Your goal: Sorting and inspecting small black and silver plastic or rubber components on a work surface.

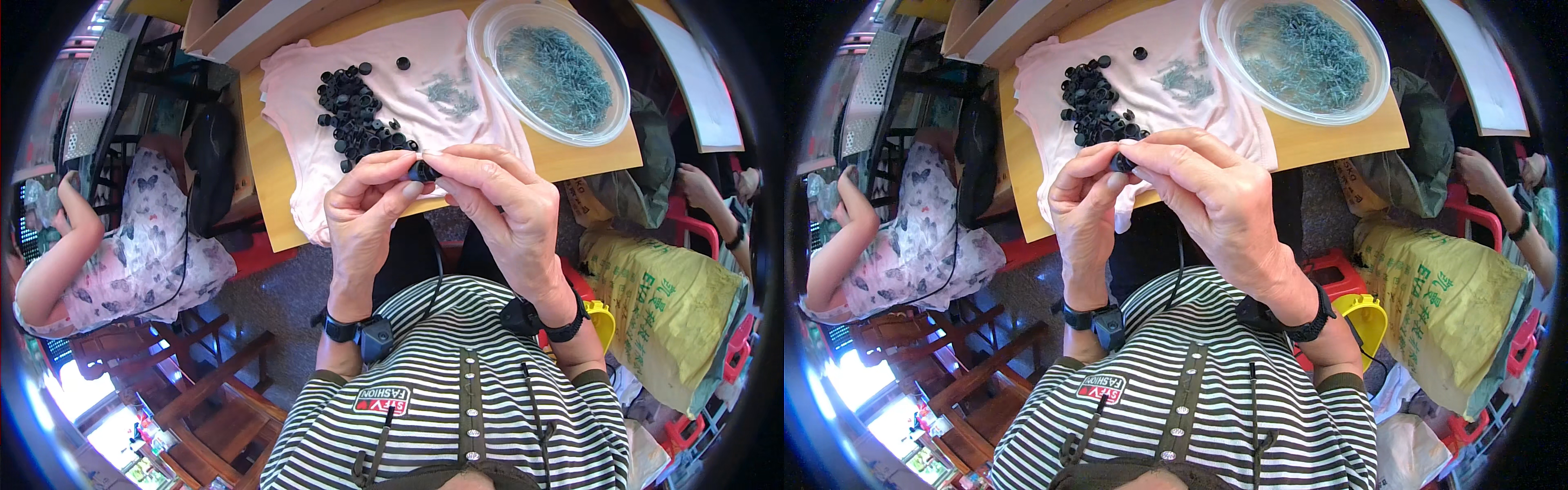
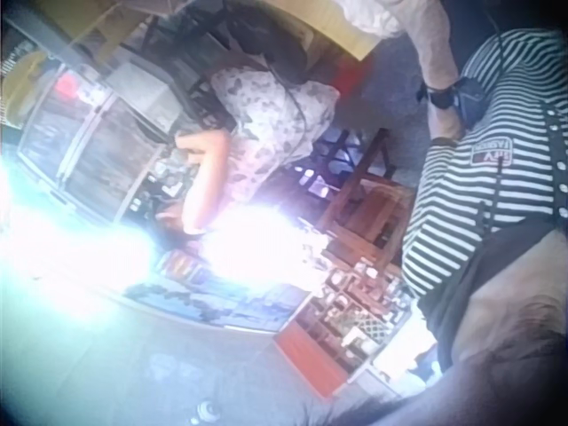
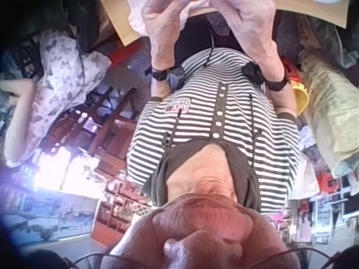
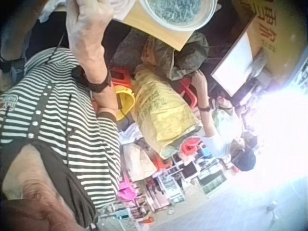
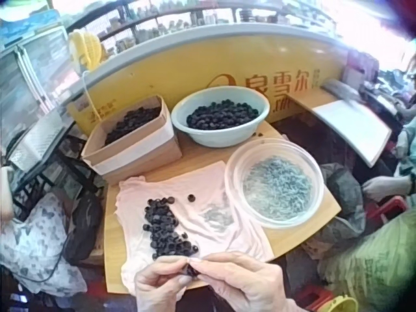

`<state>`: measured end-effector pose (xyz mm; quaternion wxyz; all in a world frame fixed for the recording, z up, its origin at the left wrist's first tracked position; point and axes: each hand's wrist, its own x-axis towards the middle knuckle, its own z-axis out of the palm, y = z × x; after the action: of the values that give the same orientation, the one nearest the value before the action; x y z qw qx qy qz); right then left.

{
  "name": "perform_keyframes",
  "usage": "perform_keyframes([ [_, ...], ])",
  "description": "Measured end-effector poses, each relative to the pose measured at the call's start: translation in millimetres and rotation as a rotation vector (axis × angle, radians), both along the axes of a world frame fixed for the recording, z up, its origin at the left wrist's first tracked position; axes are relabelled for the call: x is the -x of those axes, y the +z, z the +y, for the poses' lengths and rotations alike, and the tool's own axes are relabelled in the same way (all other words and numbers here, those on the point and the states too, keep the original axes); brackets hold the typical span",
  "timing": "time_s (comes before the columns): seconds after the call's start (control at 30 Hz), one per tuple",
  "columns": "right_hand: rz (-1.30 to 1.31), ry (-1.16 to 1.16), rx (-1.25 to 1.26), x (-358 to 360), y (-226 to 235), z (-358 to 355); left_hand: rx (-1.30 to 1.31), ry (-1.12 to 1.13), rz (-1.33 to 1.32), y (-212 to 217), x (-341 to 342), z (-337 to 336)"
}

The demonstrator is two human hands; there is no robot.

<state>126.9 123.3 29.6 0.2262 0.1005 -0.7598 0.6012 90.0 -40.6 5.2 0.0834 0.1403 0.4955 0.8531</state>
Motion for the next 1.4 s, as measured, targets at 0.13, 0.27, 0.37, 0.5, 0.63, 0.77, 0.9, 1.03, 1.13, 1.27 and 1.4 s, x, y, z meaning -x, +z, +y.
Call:
perform_keyframes([
  [0.13,-0.016,0.022,0.010,1,-3,1,0.028,-0.012,0.022,-1,0,0],
  [0.27,-0.040,0.046,0.053,3,-4,2,0.021,-0.045,-0.002,-1,0,-1],
  [0.37,-0.127,0.060,0.137,4,-6,2,0.039,-0.047,-0.018,0,-1,-2],
  [0.5,-0.104,0.074,0.113,7,-13,6,0.010,-0.041,-0.080,0,-2,2],
  [0.63,-0.016,0.016,-0.025,5,-6,1,-0.013,-0.016,-0.168,1,-3,3],
  [0.77,0.069,-0.022,-0.092,8,-14,0,-0.016,-0.031,-0.271,4,-3,5],
  [0.9,0.101,-0.037,-0.146,13,-19,2,-0.042,-0.060,-0.317,-1,0,5],
  [1.03,0.154,-0.083,-0.227,17,-24,0,-0.068,-0.053,-0.340,-8,0,8],
  [1.13,0.097,-0.079,-0.212,17,-25,0,-0.081,-0.048,-0.398,-14,-1,9],
  [1.27,0.142,-0.034,-0.301,28,-23,5,-0.147,-0.063,-0.412,-15,4,12],
  [1.4,0.173,0.014,-0.388,41,-15,6,-0.177,-0.011,-0.383,-16,10,12],
])
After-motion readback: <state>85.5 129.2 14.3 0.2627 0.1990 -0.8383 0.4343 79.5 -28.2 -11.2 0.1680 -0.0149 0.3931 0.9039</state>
